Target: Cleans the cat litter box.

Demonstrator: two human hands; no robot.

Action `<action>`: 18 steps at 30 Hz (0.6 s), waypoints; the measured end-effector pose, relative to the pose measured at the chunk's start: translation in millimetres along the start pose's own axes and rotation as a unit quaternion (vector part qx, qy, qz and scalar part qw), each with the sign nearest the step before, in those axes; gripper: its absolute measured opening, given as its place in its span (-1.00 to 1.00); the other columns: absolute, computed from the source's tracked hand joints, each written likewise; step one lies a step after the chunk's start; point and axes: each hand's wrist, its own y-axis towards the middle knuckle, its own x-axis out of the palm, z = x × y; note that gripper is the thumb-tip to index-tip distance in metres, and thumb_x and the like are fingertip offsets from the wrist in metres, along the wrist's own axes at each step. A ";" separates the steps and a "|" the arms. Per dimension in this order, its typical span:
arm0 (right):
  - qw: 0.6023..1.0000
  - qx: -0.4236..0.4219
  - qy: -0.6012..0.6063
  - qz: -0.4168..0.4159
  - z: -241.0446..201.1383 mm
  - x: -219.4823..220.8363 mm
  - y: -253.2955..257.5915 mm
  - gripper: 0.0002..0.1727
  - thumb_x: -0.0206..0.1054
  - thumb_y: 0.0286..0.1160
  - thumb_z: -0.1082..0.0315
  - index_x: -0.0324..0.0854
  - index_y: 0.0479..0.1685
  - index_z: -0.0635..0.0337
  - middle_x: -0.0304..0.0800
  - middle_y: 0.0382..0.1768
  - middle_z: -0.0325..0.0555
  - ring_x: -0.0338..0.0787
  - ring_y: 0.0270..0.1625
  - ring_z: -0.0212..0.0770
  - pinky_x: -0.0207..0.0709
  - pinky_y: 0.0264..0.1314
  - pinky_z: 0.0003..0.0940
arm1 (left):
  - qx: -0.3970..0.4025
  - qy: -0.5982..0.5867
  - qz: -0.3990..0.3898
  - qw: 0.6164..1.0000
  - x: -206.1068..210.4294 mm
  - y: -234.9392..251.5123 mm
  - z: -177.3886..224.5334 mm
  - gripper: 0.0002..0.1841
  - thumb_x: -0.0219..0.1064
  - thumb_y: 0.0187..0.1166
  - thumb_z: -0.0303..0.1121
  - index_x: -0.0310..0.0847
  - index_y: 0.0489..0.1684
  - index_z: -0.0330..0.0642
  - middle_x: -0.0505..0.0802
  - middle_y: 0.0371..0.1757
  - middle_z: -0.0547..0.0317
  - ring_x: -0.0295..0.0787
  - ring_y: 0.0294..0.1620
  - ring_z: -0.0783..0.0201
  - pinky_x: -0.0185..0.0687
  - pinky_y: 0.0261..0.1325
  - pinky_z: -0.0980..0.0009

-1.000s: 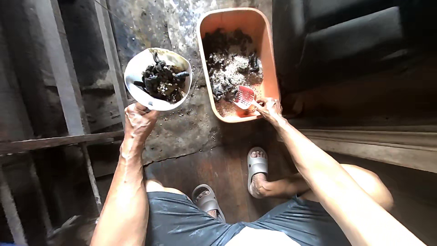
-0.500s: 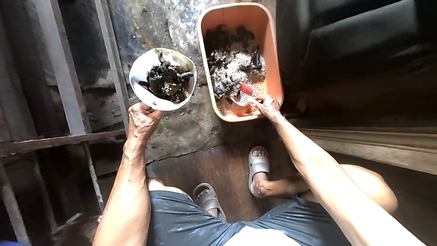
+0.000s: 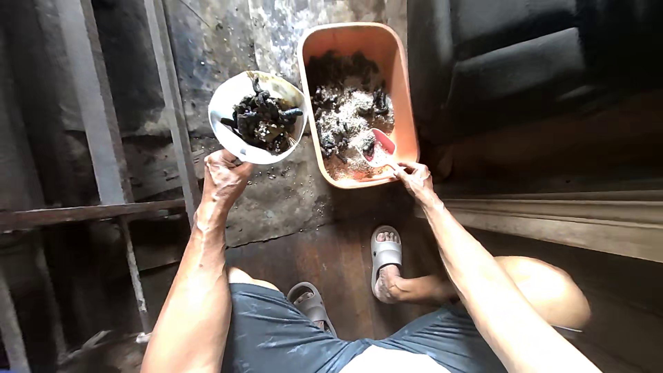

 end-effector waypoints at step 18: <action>0.988 -0.058 0.132 0.046 3.7 9.1 -45.7 -0.66 0.38 0.66 0.24 0.73 0.33 0.12 0.87 -0.12 0.01 0.75 -0.29 -0.22 0.64 -0.20 -0.23 | 0.014 -0.006 -0.009 1.000 1.7 -2.8 1.4 -0.77 0.43 0.56 -0.32 0.77 -0.23 -0.38 0.84 -0.29 -0.15 0.76 -0.24 0.15 0.58 -0.03 0.00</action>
